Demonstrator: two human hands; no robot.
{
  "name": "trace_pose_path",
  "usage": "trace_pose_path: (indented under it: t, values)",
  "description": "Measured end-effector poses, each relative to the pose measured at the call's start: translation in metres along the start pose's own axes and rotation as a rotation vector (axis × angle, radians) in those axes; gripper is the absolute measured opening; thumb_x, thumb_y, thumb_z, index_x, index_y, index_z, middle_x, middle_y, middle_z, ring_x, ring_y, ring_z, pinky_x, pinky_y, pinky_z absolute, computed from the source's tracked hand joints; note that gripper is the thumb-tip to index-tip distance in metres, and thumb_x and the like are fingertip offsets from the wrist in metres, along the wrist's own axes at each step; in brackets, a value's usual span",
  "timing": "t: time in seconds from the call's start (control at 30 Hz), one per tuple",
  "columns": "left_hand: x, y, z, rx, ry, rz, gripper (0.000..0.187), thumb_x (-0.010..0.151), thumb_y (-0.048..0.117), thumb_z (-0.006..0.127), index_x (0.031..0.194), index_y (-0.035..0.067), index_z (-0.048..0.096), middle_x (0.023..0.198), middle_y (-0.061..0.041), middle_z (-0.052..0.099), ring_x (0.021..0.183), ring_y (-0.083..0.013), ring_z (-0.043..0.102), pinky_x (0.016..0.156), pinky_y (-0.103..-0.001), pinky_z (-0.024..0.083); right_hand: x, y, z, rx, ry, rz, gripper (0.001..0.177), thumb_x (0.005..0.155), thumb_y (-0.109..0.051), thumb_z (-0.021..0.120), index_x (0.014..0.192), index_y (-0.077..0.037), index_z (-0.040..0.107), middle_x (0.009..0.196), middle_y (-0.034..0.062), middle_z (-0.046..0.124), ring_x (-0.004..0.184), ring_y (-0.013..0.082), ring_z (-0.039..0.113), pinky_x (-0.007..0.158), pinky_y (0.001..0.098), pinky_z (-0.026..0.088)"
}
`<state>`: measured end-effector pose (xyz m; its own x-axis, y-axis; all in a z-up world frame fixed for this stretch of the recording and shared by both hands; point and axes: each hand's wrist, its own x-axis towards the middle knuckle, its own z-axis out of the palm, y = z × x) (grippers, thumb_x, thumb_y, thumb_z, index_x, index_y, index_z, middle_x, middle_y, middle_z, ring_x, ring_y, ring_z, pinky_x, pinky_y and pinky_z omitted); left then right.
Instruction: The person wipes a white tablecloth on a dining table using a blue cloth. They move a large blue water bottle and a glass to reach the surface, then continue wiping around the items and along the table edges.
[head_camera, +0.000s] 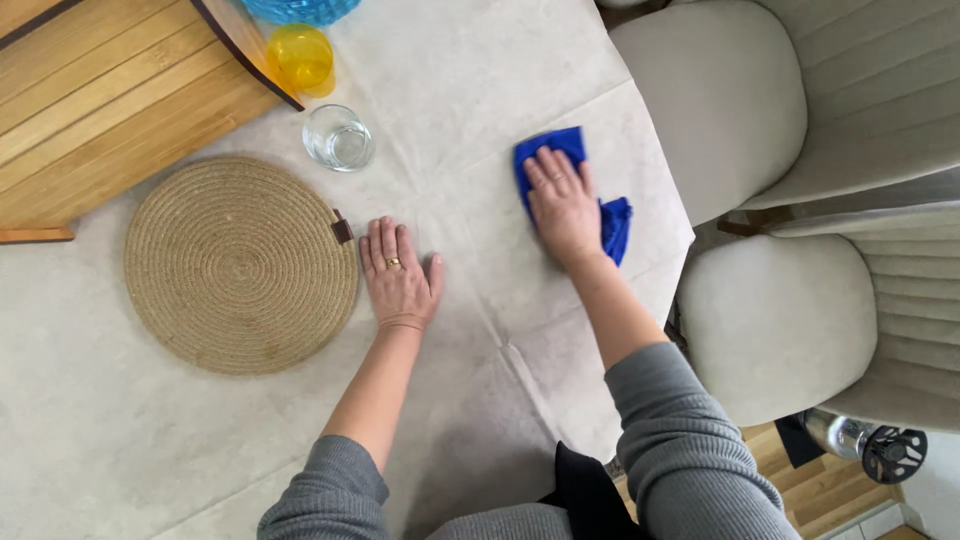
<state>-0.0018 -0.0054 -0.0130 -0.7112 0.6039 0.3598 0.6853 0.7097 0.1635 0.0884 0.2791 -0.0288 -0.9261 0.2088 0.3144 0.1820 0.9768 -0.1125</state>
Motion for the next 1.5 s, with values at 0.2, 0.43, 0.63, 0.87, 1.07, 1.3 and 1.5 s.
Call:
trace_pose_path:
  t: [0.2, 0.43, 0.63, 0.87, 1.07, 1.3, 1.5]
  values:
    - [0.000, 0.000, 0.000, 0.002, 0.004, 0.001, 0.072, 0.090, 0.046, 0.058, 0.139, -0.005, 0.048, 0.153, -0.025, 0.040, 0.148, -0.0417, 0.033, 0.122, -0.058, 0.026, -0.063, 0.080, -0.032, -0.155, -0.085, 0.536, 0.053, 0.106, -0.034, 0.058, 0.157, -0.026, 0.047, 0.163, 0.0041, 0.039, 0.147, 0.0276, 0.038, 0.117, 0.0593, 0.028]
    - [0.002, 0.001, -0.001, -0.001, 0.015, -0.005, 0.071, 0.094, 0.048, 0.055, 0.138, -0.006, 0.046, 0.152, -0.026, 0.041, 0.147, -0.0420, 0.034, 0.121, -0.058, 0.026, -0.168, 0.031, -0.079, -0.144, 0.030, 0.689, 0.048, 0.110, -0.019, 0.051, 0.156, -0.008, 0.046, 0.129, 0.0219, 0.062, 0.115, 0.0384, 0.065, 0.097, 0.0462, 0.051]
    - [0.002, 0.001, -0.002, -0.009, 0.024, 0.007, 0.072, 0.093, 0.048, 0.059, 0.138, -0.007, 0.046, 0.150, -0.027, 0.042, 0.146, -0.0431, 0.035, 0.120, -0.059, 0.027, -0.275, -0.024, -0.089, -0.223, -0.018, 0.730, 0.051, 0.109, -0.024, 0.049, 0.157, -0.008, 0.045, 0.117, 0.0173, 0.061, 0.099, 0.0349, 0.066, 0.084, 0.0442, 0.057]
    - [0.001, -0.002, 0.005, -0.008, 0.053, 0.028, 0.086, 0.084, 0.056, 0.069, 0.137, -0.009, 0.047, 0.149, -0.030, 0.043, 0.145, -0.0459, 0.035, 0.120, -0.060, 0.025, -0.354, 0.009, -0.099, -0.357, -0.173, 0.914, 0.044, 0.107, -0.046, 0.058, 0.147, -0.027, 0.056, 0.113, -0.0083, 0.068, 0.091, 0.0131, 0.073, 0.070, 0.0287, 0.062]
    - [0.002, 0.001, 0.006, 0.030, -0.048, 0.007, 0.099, 0.080, 0.062, 0.077, 0.137, -0.013, 0.048, 0.151, -0.034, 0.038, 0.146, -0.0486, 0.029, 0.120, -0.062, 0.023, -0.205, -0.001, -0.203, 0.527, 0.239, 1.129, 0.026, 0.114, -0.035, 0.059, 0.129, -0.016, 0.066, 0.114, 0.0081, 0.070, 0.103, 0.0259, 0.069, 0.082, 0.0394, 0.056]
    - [-0.046, 0.027, -0.054, -0.002, -0.421, -0.149, 0.092, 0.077, 0.053, 0.079, 0.141, -0.006, 0.049, 0.154, -0.026, 0.037, 0.149, -0.0412, 0.028, 0.122, -0.056, 0.022, -0.151, 0.031, -0.090, 0.157, 0.071, 0.721, 0.026, 0.105, -0.024, 0.063, 0.130, -0.024, 0.070, 0.147, -0.0007, 0.053, 0.122, 0.0339, 0.060, 0.100, 0.0486, 0.053]
    - [-0.131, 0.033, -0.135, -0.088, -0.836, -0.157, 0.118, 0.069, 0.057, 0.086, 0.153, -0.006, 0.030, 0.163, -0.033, 0.016, 0.155, -0.0470, 0.008, 0.123, -0.061, 0.010, -0.155, 0.018, -0.064, 0.085, -0.185, 0.587, 0.069, 0.107, -0.053, 0.048, 0.159, -0.009, 0.035, 0.165, 0.0162, 0.033, 0.152, 0.0335, 0.030, 0.123, 0.0550, 0.022]
